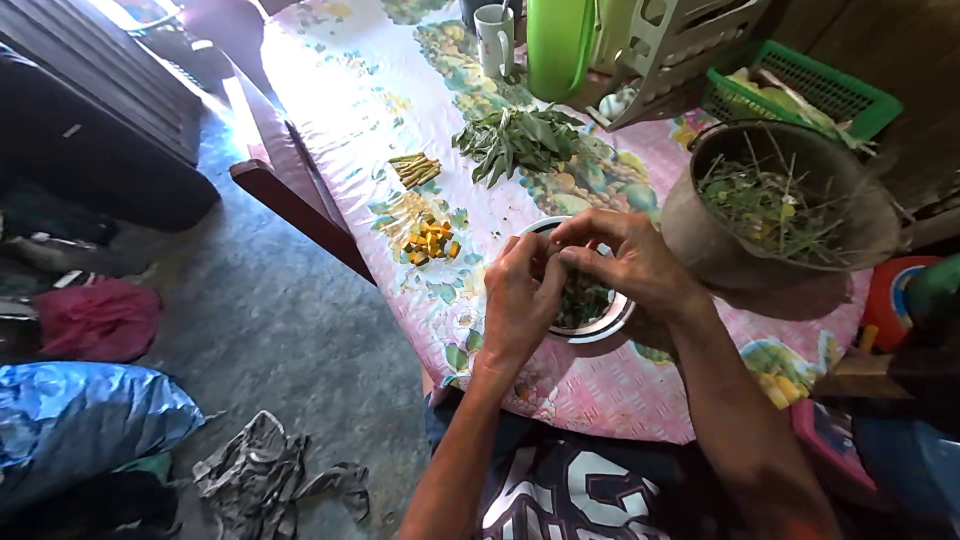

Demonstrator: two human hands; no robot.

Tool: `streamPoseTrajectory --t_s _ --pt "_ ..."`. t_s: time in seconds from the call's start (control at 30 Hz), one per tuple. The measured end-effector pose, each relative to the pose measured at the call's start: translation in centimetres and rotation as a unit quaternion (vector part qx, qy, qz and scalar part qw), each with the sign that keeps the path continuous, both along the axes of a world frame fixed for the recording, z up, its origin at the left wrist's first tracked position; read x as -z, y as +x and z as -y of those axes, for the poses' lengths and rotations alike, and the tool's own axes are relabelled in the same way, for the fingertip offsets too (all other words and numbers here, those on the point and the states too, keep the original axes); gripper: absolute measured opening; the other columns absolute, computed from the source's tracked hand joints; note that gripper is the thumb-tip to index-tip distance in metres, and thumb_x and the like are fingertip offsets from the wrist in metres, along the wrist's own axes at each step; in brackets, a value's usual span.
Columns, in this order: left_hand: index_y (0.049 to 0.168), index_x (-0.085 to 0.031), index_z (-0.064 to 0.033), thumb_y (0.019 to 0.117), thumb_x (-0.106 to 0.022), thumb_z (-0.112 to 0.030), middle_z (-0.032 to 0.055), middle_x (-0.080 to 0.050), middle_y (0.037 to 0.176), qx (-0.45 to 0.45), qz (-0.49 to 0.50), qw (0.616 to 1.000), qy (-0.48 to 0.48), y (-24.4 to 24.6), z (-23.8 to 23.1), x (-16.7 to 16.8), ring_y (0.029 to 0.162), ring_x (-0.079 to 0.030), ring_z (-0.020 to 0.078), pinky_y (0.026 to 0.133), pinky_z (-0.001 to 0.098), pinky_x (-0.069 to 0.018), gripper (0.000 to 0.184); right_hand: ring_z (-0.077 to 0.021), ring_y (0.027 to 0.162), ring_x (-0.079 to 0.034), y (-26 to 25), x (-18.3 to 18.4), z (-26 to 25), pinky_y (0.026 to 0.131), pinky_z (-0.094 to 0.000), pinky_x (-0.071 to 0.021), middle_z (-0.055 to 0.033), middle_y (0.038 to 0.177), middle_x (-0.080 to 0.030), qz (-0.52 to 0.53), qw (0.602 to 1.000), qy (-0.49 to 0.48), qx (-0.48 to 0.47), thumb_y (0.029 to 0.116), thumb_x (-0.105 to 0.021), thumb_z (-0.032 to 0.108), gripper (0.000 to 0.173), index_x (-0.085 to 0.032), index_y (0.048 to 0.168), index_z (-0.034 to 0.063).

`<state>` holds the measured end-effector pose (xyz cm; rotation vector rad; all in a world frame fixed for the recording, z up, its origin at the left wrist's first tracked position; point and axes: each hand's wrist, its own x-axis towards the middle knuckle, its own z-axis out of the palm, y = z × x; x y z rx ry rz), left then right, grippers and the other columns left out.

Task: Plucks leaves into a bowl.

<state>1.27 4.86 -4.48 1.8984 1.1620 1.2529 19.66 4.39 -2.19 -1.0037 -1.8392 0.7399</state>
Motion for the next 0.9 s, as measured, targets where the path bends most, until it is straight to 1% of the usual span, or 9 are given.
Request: streamPoseTrajectory --t_s 0.1,0.27,0.33,0.43,0.53,0.6,0.67,0.73,0.9 --pt "0.095 -0.068 -0.0105 0.0985 -0.061 -0.013 0.0014 -0.063 0.09 0.005 -0.013 1.0 0.0 -0.1 0.1 0.2 0.07 -0.062 0.008 0.057 0.0229 -0.0535 0.007 -0.007 0.072 -0.064 -0.3 0.1 -0.7 0.063 -0.0207 -0.0546 -0.0018 0.088 -0.069 -0.006 1.0 -0.007 0.016 0.0957 -0.065 0.004 0.009 -0.069 0.103 0.0054" --pt "0.096 -0.068 -0.0104 0.0982 -0.061 -0.013 0.002 -0.062 0.09 0.002 -0.02 1.0 -0.009 -0.4 0.2 0.4 0.07 -0.062 0.0082 0.057 0.0235 -0.054 0.007 -0.0063 0.07 -0.063 0.4 -0.2 -0.8 0.063 -0.0199 -0.0543 -0.0019 0.086 -0.067 0.022 0.999 -0.022 0.031 0.0979 -0.061 0.005 0.008 -0.067 0.103 0.006" --pt "0.097 -0.068 -0.0103 0.0976 -0.062 -0.013 0.0021 -0.062 0.09 -0.002 -0.017 1.0 -0.008 -0.5 0.1 0.4 0.069 -0.061 0.0081 0.056 0.0233 -0.0538 0.007 -0.0093 0.082 -0.068 1.1 -0.3 -0.5 0.075 -0.0243 -0.059 -0.0041 0.098 -0.07 0.045 0.999 -0.014 0.016 0.0967 -0.056 0.0 0.016 -0.068 0.106 0.005" --pt "0.097 -0.067 -0.0102 0.0972 -0.062 -0.013 0.0022 -0.061 0.089 -0.005 -0.016 1.0 -0.007 -0.7 0.1 0.3 0.067 -0.06 0.0079 0.055 0.0227 -0.0533 0.005 -0.0108 0.101 -0.068 2.0 -0.3 0.1 0.089 -0.0291 -0.0571 -0.0037 0.113 -0.072 0.078 0.997 0.024 -0.008 0.0915 -0.056 0.001 0.026 -0.07 0.113 0.0057" --pt "0.097 -0.067 -0.0104 0.097 -0.063 -0.013 0.0021 -0.061 0.09 -0.002 -0.015 1.0 -0.009 -0.7 0.2 0.2 0.068 -0.06 0.0079 0.055 0.0224 -0.0533 0.005 -0.0079 0.088 -0.068 1.6 -0.2 0.1 0.077 -0.0248 -0.0577 -0.0008 0.101 -0.071 0.071 0.997 0.032 0.008 0.096 -0.065 0.017 0.02 -0.069 0.114 0.0078" --pt "0.097 -0.068 -0.0102 0.0967 -0.063 -0.013 0.0024 -0.061 0.091 0.003 -0.013 1.0 -0.009 -0.7 0.2 0.3 0.068 -0.061 0.0078 0.055 0.0224 -0.0541 0.006 -0.0071 0.077 -0.063 1.4 0.0 0.1 0.066 -0.022 -0.0539 -0.0009 0.094 -0.067 0.081 0.996 0.039 0.006 0.0965 -0.065 0.016 0.019 -0.069 0.113 0.0076" --pt "0.096 -0.067 -0.0099 0.0961 -0.062 -0.012 0.0024 -0.061 0.091 0.006 -0.012 1.0 -0.008 -0.6 0.2 0.3 0.069 -0.061 0.0077 0.056 0.0223 -0.0537 0.006 -0.0063 0.07 -0.058 1.2 0.4 0.1 0.06 -0.0202 -0.05 -0.0013 0.088 -0.063 0.087 0.995 0.057 0.006 0.0955 -0.065 0.012 0.009 -0.069 0.102 0.007" --pt "0.097 -0.067 -0.0095 0.0961 -0.062 -0.012 0.0024 -0.061 0.09 0.012 -0.009 1.0 -0.006 -0.4 0.2 0.3 0.069 -0.062 0.008 0.056 0.0226 -0.054 0.006 -0.0061 0.066 -0.055 1.1 0.4 0.1 0.057 -0.0194 -0.0473 -0.0014 0.083 -0.06 0.09 0.994 0.063 0.011 0.0947 -0.064 0.01 0.004 -0.067 0.095 0.0069" --pt "0.105 -0.069 -0.0103 0.1004 -0.064 -0.017 0.0014 -0.066 0.094 0.034 0.001 0.999 0.016 -0.3 -0.2 0.3 0.075 -0.065 0.0089 0.063 0.0256 -0.0586 0.009 -0.0068 0.068 -0.056 0.9 0.4 -0.5 0.06 -0.0212 -0.0492 -0.0016 0.084 -0.06 0.113 0.991 0.075 0.01 0.0964 -0.062 0.011 0.006 -0.067 0.095 0.007"
